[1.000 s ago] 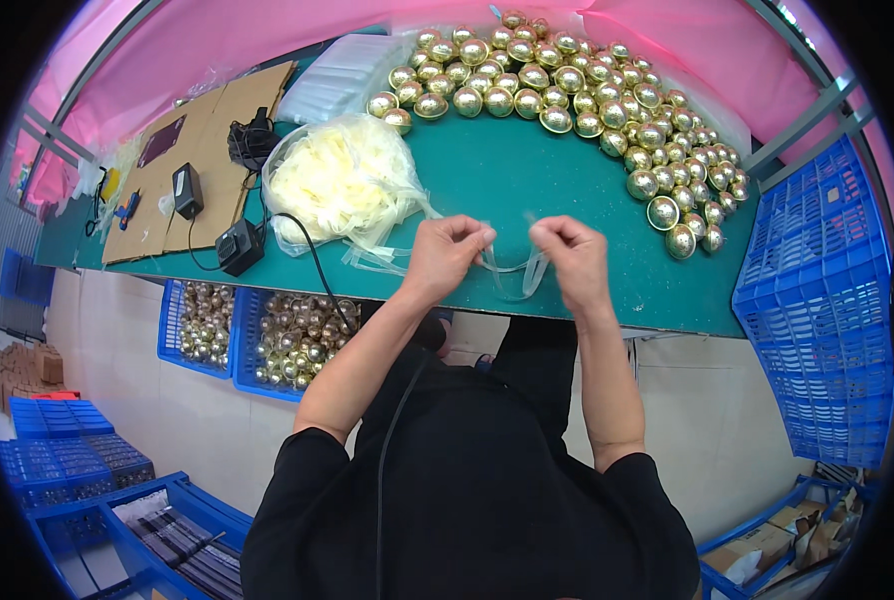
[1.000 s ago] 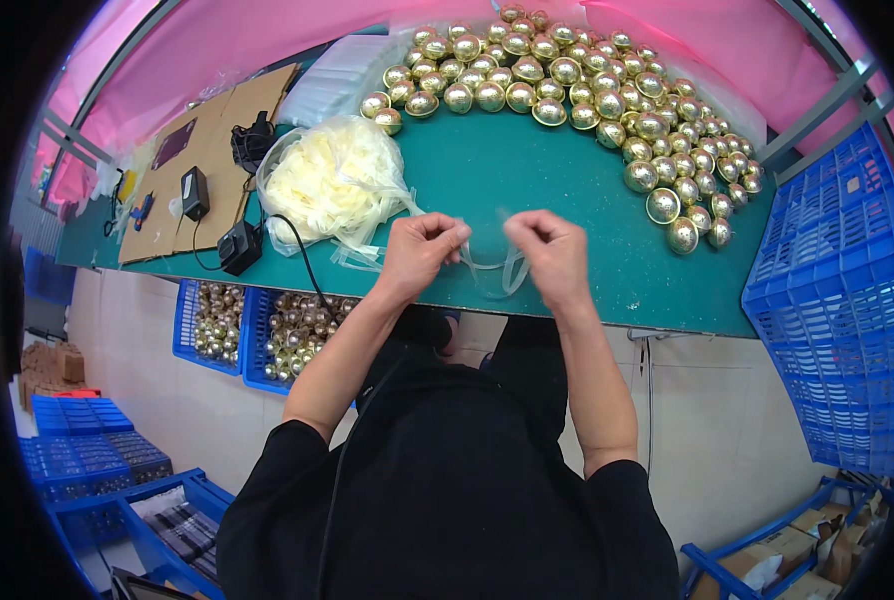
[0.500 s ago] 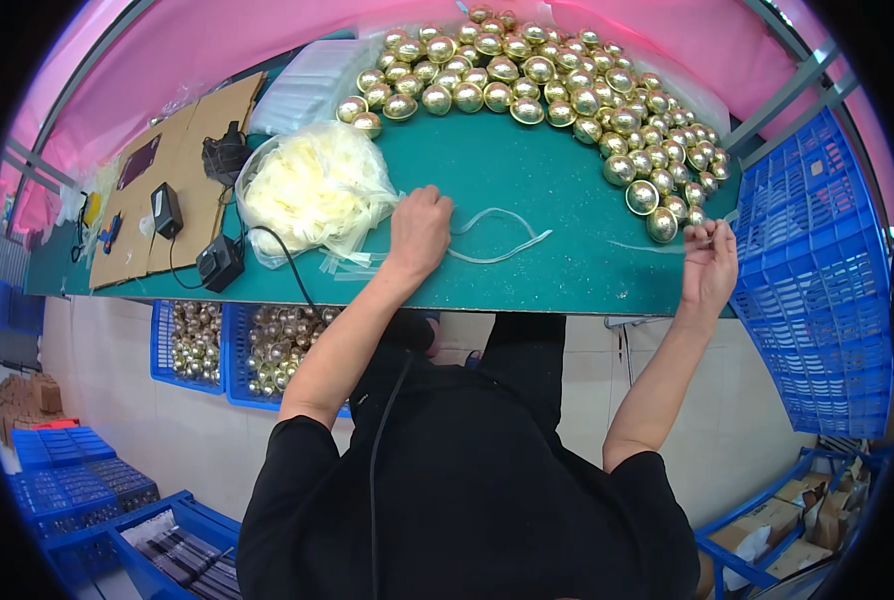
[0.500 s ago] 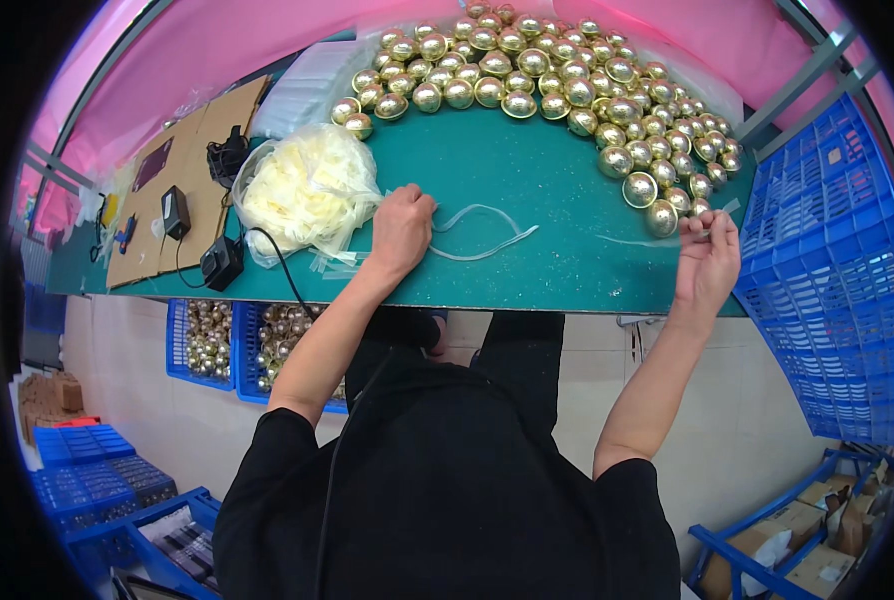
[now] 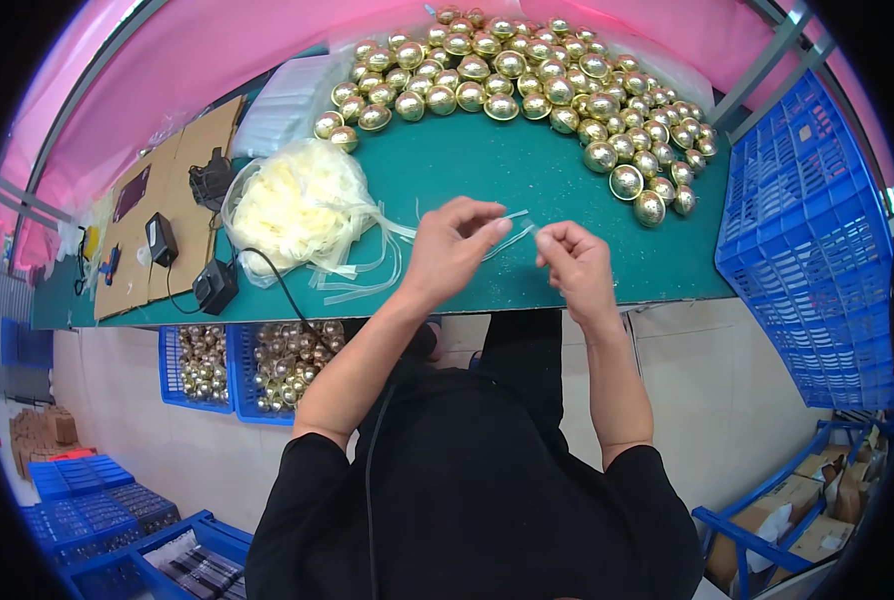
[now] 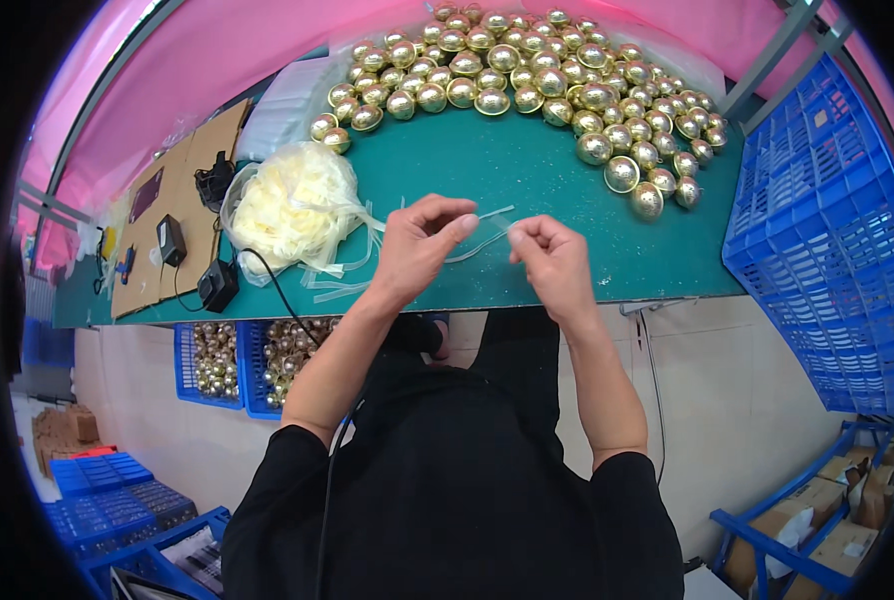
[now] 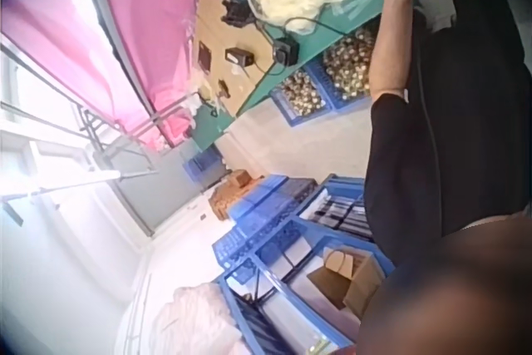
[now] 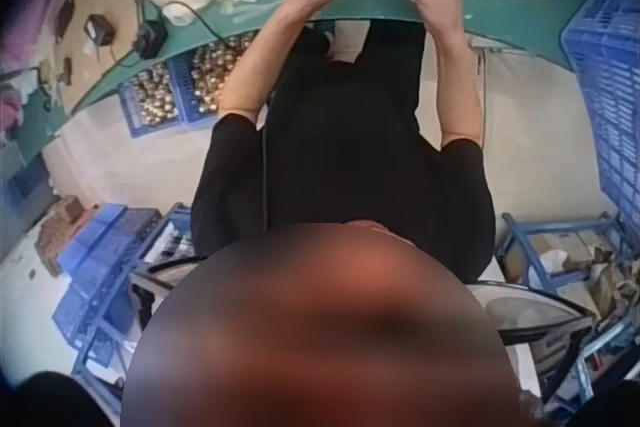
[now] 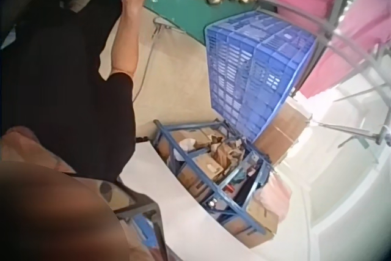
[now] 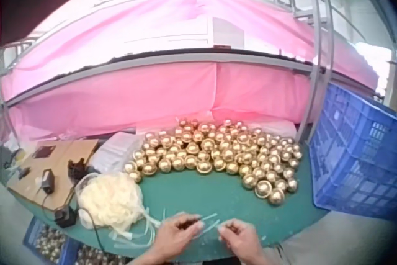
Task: The person is tying thin white strings to small gold-colored spherical holiday ornaments at a factory workstation.
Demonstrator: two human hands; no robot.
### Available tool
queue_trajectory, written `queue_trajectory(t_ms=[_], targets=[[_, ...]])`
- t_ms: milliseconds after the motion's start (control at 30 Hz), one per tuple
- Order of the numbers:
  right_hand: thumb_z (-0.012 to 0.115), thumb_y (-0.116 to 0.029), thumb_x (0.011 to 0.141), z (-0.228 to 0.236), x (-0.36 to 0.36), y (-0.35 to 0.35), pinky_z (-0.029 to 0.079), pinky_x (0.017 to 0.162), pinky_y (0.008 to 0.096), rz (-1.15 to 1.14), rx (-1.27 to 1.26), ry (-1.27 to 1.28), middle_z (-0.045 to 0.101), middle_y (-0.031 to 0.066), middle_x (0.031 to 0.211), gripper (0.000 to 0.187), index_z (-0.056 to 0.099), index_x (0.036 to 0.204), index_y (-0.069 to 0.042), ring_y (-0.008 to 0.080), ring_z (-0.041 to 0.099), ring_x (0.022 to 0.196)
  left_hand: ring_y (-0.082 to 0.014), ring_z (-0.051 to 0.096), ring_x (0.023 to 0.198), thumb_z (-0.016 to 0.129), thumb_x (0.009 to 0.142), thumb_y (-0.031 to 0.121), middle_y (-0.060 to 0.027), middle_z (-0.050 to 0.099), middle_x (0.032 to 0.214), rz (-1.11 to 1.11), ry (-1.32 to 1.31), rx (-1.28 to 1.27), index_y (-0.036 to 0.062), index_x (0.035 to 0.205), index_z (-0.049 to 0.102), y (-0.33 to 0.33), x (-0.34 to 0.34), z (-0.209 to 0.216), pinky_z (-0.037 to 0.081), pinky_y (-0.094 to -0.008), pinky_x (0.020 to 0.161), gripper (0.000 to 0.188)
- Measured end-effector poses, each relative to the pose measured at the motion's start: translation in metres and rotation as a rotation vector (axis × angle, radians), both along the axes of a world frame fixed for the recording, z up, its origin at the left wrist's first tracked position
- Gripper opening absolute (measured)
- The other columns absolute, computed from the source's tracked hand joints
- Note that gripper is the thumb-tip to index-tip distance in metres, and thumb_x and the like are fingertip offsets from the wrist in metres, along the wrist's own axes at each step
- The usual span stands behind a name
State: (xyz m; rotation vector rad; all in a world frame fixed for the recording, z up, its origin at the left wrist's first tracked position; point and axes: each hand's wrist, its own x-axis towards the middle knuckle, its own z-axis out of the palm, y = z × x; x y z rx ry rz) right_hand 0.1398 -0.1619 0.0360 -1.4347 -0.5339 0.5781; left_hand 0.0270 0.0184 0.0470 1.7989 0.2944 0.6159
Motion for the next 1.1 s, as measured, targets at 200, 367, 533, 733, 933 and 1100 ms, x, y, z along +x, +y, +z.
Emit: queue_trajectory(t_ms=[200, 367, 533, 733, 933, 1100], targets=[[0.07, -0.018, 0.102, 0.001, -0.012, 0.006, 0.031, 0.047, 0.0191, 0.091, -0.023, 0.03, 0.063, -0.0016, 0.074, 0.015, 0.069, 0.098, -0.003, 0.0002, 0.044, 0.055, -0.0037, 0.054, 0.072, 0.076, 0.097, 0.014, 0.0018, 0.069, 0.083, -0.153, 0.083, -0.311, -0.0003, 0.103, 0.077, 0.004, -0.005, -0.011, 0.044, -0.0223, 0.064, 0.016], [0.071, -0.017, 0.101, -0.002, -0.016, 0.007, 0.034, 0.049, 0.0186, 0.128, 0.012, 0.068, 0.064, 0.0001, 0.077, 0.016, 0.068, 0.103, -0.002, 0.0009, 0.047, 0.058, -0.0035, 0.052, 0.07, 0.075, 0.097, 0.015, 0.0028, 0.067, 0.079, -0.164, 0.1, -0.288, -0.0002, 0.094, 0.074, 0.001, -0.006, -0.012, 0.041, -0.0226, 0.061, 0.015], [0.075, -0.012, 0.097, -0.005, -0.02, 0.015, 0.039, 0.053, 0.0218, 0.006, 0.053, -0.106, 0.069, 0.0022, 0.086, 0.018, 0.071, 0.108, 0.002, 0.0043, 0.052, 0.063, -0.0034, 0.05, 0.069, 0.073, 0.099, 0.019, 0.0038, 0.062, 0.076, -0.178, 0.159, -0.228, 0.0011, 0.09, 0.071, -0.003, -0.005, -0.01, 0.04, -0.0229, 0.06, 0.02], [0.076, -0.002, 0.09, 0.002, -0.027, 0.019, 0.044, 0.055, 0.029, -0.128, -0.065, -0.693, 0.07, 0.0049, 0.083, 0.002, 0.075, 0.091, -0.001, 0.0119, 0.059, 0.065, -0.0042, 0.045, 0.065, 0.066, 0.104, 0.022, 0.0049, 0.053, 0.07, -0.166, 0.224, -0.203, 0.0032, 0.086, 0.064, -0.001, -0.001, -0.021, 0.036, -0.0249, 0.056, 0.026], [0.075, 0.0, 0.085, -0.011, -0.017, 0.024, 0.053, 0.06, 0.038, -0.177, -0.066, -0.953, 0.067, 0.014, 0.083, 0.008, 0.074, 0.093, -0.002, 0.0308, 0.068, 0.071, -0.0052, 0.043, 0.061, 0.062, 0.105, 0.021, 0.0039, 0.051, 0.068, -0.217, 0.273, -0.265, 0.0052, 0.082, 0.06, 0.007, 0.018, -0.031, 0.033, -0.0256, 0.053, 0.028], [0.074, -0.001, 0.087, -0.022, 0.002, 0.022, 0.052, 0.059, 0.0368, -0.235, -0.081, -0.756, 0.069, 0.0117, 0.085, 0.005, 0.073, 0.092, -0.001, 0.0246, 0.067, 0.068, -0.0118, 0.054, 0.063, 0.064, 0.102, 0.022, -0.0019, 0.059, 0.069, -0.267, 0.352, -0.323, 0.0021, 0.087, 0.064, 0.02, 0.059, -0.026, 0.041, -0.0292, 0.056, 0.025]])
